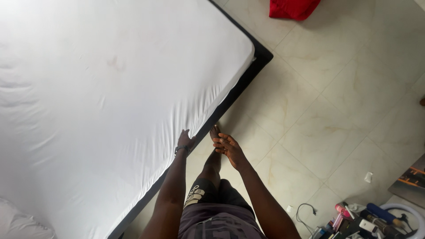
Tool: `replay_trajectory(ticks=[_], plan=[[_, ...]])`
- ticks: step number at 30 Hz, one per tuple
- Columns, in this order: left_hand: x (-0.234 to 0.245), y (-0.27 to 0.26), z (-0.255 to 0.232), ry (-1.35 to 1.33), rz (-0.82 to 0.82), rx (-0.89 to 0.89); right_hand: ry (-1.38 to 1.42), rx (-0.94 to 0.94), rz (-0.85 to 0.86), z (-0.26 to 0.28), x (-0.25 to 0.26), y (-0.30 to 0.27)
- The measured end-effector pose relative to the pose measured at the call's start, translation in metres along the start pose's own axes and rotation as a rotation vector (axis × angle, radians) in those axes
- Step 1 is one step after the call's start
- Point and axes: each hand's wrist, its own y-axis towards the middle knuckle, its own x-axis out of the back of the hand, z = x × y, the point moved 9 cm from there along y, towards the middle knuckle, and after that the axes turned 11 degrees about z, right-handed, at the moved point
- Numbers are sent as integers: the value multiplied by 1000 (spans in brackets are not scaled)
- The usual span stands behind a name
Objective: The person spreads a red quilted blanket over a white fitted sheet on a bed, smoothing it out and adjusting the edges. The person then picks up a white pillow and places it at the head of the bed.
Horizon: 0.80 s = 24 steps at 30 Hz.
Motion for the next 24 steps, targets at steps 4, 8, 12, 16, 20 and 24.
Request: replay_trajectory(ticks=[4, 8, 12, 16, 20, 24], plan=[[-5, 14, -37, -32, 30, -13, 12, 2, -6, 37, 19, 29], [-13, 25, -65, -26, 122, 54, -8, 14, -8, 78, 31, 52], [-17, 38, -91, -50, 160, 54, -12, 1, -29, 105, 45, 73], [-12, 53, -115, -5, 137, -33, 19, 14, -50, 129, 60, 91], [-10, 62, -122, -16, 149, 4, 43, 19, -107, 151, 81, 102], [-2, 67, -131, -19, 110, 6, 53, 23, -106, 167, 107, 117]])
